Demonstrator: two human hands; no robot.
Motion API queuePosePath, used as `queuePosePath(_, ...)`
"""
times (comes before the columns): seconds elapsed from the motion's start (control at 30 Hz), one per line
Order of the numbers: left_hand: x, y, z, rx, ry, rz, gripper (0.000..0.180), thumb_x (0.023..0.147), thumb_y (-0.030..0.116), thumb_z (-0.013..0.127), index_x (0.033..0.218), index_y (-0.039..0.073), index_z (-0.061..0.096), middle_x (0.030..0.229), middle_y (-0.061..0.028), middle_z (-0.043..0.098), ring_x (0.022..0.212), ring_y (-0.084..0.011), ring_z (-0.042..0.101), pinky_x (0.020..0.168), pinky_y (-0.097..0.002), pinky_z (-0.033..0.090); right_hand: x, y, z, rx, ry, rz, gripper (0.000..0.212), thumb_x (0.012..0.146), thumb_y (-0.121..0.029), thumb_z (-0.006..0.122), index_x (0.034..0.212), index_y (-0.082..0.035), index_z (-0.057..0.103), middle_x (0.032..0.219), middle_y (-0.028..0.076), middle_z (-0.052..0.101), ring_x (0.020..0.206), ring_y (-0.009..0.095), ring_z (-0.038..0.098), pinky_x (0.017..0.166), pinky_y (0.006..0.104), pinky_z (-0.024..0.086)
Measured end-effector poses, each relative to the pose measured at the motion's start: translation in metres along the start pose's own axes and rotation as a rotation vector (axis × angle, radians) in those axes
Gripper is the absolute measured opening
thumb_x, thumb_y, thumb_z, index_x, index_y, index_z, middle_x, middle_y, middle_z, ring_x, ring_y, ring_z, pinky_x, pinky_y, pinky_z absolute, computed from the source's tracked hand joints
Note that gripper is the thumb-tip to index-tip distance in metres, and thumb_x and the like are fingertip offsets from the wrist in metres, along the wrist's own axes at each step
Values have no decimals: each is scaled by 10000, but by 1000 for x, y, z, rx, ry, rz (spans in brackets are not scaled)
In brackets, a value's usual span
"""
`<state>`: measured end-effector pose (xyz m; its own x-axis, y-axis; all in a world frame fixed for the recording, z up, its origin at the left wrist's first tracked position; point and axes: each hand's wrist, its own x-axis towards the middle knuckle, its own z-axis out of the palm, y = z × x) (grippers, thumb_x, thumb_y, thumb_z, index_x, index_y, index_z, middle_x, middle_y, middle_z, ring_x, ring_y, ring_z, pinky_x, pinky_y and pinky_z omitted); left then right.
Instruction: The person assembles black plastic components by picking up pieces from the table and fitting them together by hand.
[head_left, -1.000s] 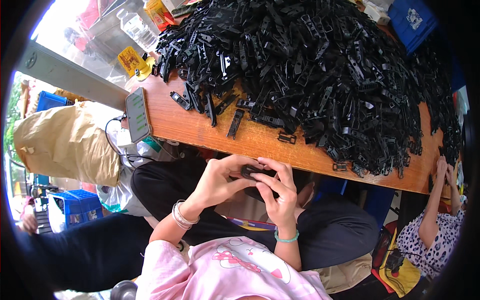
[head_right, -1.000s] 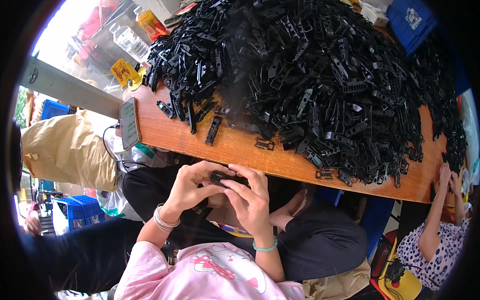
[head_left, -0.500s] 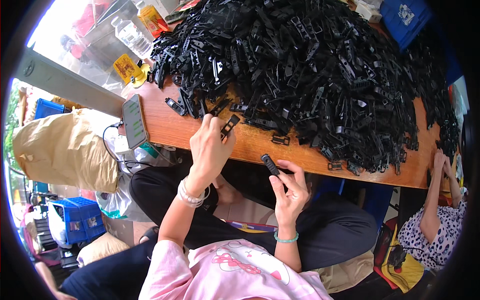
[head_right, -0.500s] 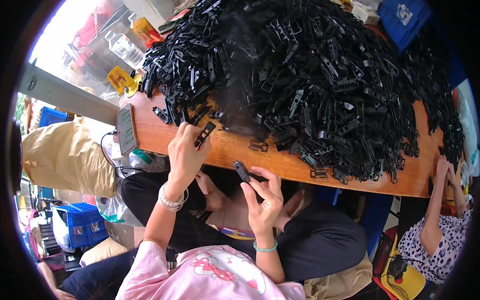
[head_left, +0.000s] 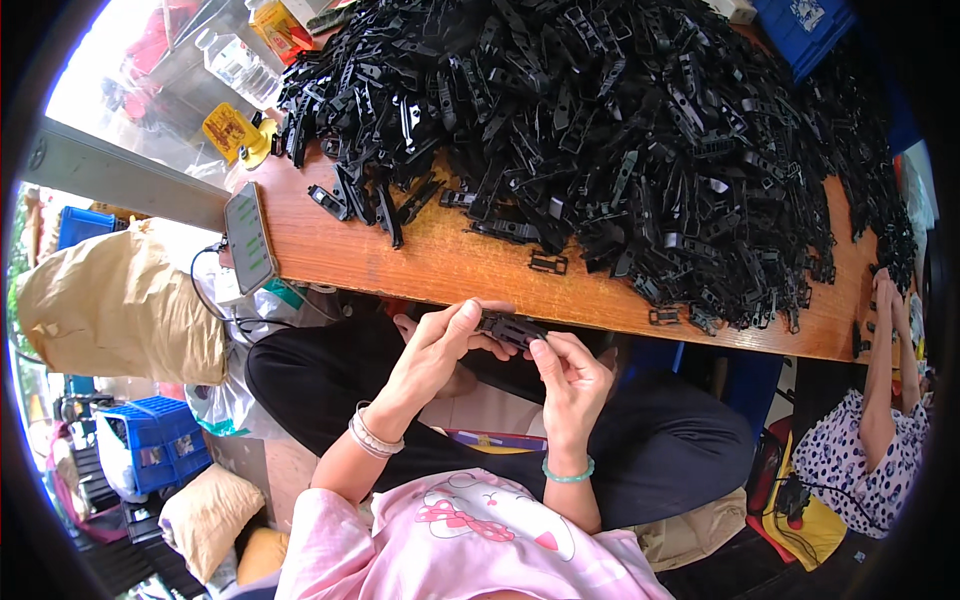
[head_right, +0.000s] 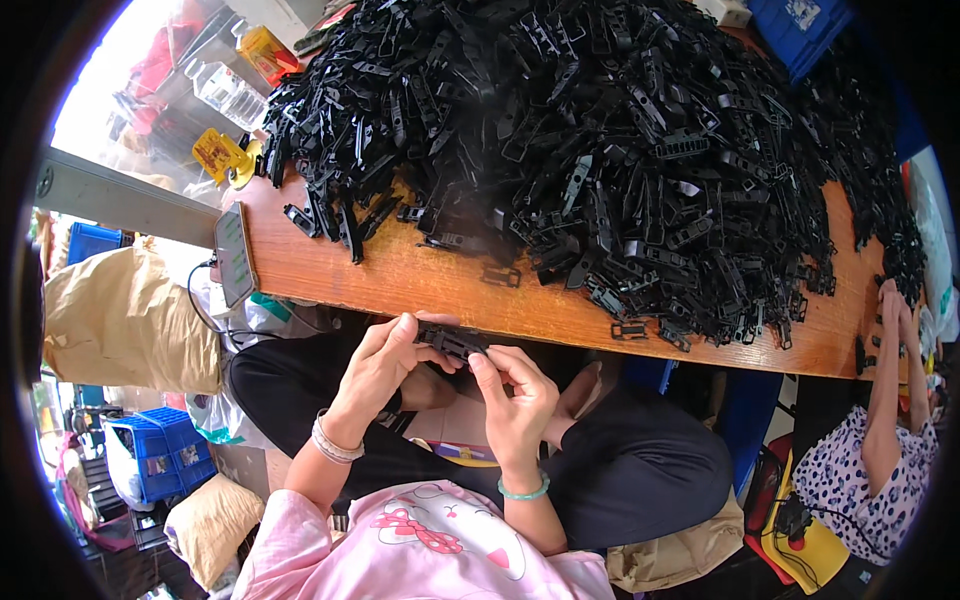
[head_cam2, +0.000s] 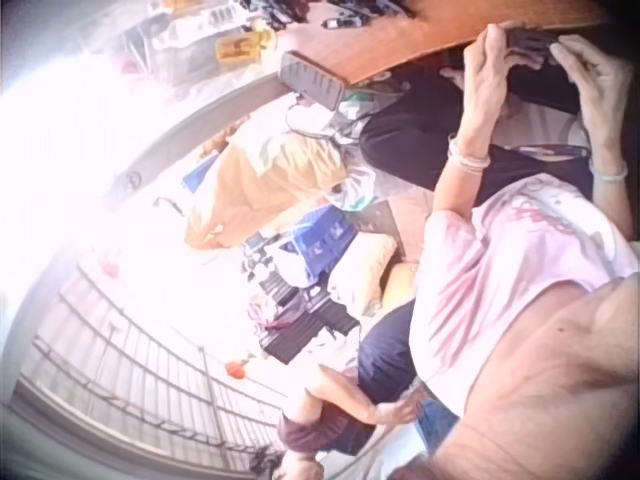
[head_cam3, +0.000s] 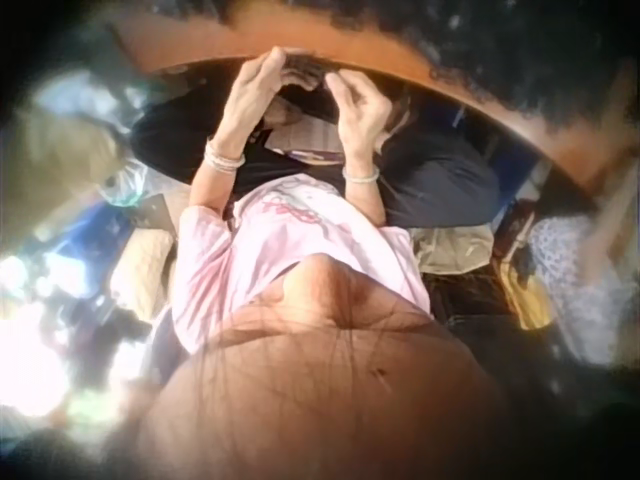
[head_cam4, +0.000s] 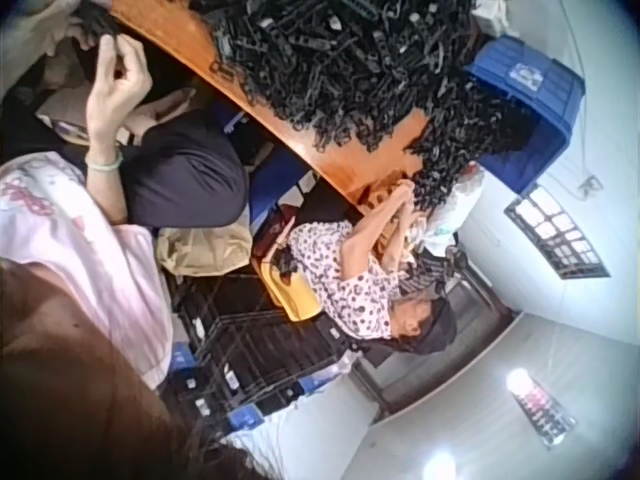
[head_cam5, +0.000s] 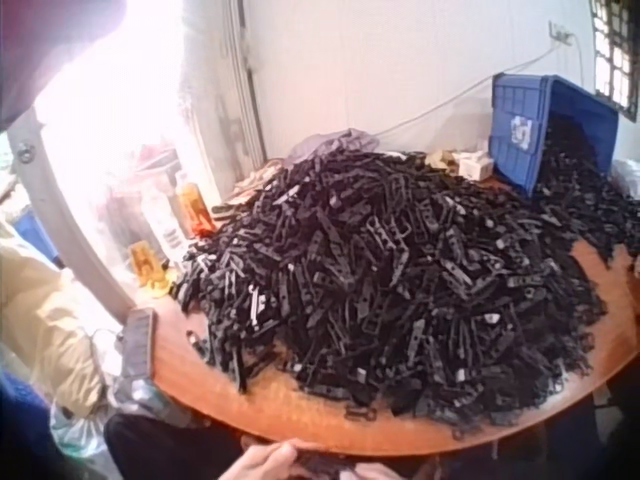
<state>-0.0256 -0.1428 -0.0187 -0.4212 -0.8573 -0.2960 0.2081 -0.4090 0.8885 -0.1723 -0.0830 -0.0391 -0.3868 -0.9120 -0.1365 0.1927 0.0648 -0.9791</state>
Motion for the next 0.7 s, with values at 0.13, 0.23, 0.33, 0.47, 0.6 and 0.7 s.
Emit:
queuePosePath(0.13, 3, -2, -1, -75, -57, -49, 513, 1022, 343, 347, 1152, -114, 540, 921, -151, 636, 791, -183, 631, 749, -282, 513, 2, 2, -2, 88, -7, 85, 116, 846, -29, 668, 836, 84, 646, 823, 54, 628, 658, 57, 513, 579, 186, 405)
queuePosePath(0.23, 5, 0, -2, -86, -50, -80, 521, 1024, 350, 333, 1137, -113, 545, 898, -149, 633, 774, -177, 622, 722, -276, 509, 3, 0, -2, 142, -2, 91, 119, 840, -35, 675, 834, 80, 645, 807, 51, 627, 646, 51, 509, 570, 184, 398)
queuePosePath(0.33, 4, -4, 2, -85, -27, -85, 466, 1014, 324, 380, 1096, -96, 565, 873, -130, 631, 749, -161, 614, 692, -266, 503, 4, 10, 1, -5, 7, 8, 122, 830, -43, 686, 832, 73, 648, 792, 36, 629, 633, 45, 498, 544, 185, 381)
queuePosePath(0.47, 5, -6, 3, 290, 26, -29, 260, 927, 215, 594, 945, -43, 614, 772, -44, 618, 660, -85, 565, 615, -227, 476, 5, 8, -1, -198, -43, -165, 136, 784, -51, 719, 850, 51, 659, 807, 36, 636, 603, 67, 476, 521, 205, 368)
queuePosePath(0.6, 3, 5, 8, 369, 30, -48, 195, 837, 162, 703, 814, -7, 609, 634, 29, 556, 598, -37, 487, 525, -199, 395, 8, 13, -3, -251, 3, -240, 157, 771, -37, 720, 895, 40, 662, 869, 37, 634, 663, 63, 498, 556, 195, 379)
queuePosePath(0.7, 3, 1, 7, 304, -19, -8, 198, 847, 169, 690, 804, -3, 603, 649, 21, 550, 583, -48, 460, 536, -212, 374, 4, 3, 0, -14, -92, -86, 169, 787, 1, 689, 952, 33, 668, 923, 48, 622, 770, 76, 550, 619, 190, 417)
